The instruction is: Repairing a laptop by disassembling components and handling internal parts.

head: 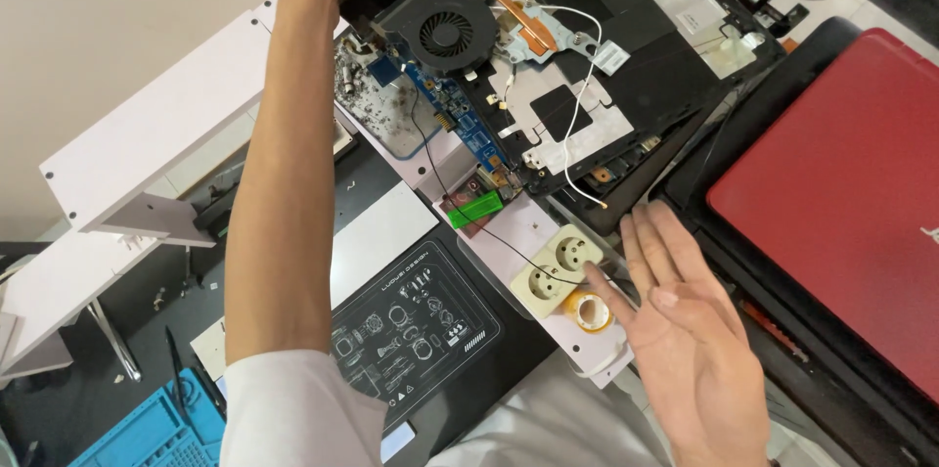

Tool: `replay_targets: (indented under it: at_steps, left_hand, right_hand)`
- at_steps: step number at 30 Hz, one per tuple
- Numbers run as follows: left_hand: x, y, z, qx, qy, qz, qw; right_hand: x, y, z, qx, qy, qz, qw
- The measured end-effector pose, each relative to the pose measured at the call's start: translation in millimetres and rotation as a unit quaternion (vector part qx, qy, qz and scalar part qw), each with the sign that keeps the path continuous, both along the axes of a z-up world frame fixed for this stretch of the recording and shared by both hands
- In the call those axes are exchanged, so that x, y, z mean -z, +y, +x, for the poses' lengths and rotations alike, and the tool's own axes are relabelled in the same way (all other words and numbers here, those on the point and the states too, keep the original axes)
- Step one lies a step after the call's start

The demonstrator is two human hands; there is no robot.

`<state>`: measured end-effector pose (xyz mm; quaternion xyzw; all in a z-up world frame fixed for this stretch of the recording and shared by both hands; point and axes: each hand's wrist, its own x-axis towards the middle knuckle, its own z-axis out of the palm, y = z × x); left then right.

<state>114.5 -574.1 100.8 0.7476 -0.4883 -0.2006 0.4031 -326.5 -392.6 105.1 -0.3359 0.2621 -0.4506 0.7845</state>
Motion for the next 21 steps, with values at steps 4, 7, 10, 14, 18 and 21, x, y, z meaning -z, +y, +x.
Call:
replay_targets:
  at_steps: [4, 7, 10, 14, 18, 21]
  left_hand:
    - [11, 15, 7, -0.008, 0.012, 0.007, 1.000]
    - [10, 12, 5, -0.006, 0.010, -0.003, 1.000]
    - [21, 4, 17, -0.018, 0.003, -0.051, 0.999]
    - [7, 11, 10, -0.058, 0.027, -0.003, 0.998]
    - [26, 9, 28, -0.082, -0.005, 0.003, 0.997]
    - [24, 16, 22, -0.064, 0.008, -0.024, 0.998]
  right_hand:
    - [-2, -5, -1, -0.028, -0.071, 0.015, 0.997]
    - [-1, -2, 1, -0.033, -0.077, 0.023, 0.996]
    - [0, 1, 3, -0.030, -0.069, 0.020, 0.997]
    - [10, 8, -2, -0.033, -0.072, 0.007, 0.997]
    - [25, 11, -8, -0.024, -0.083, 0.025, 0.996]
    - [15, 11, -1, 0.014, -0.042, 0.056, 0.997]
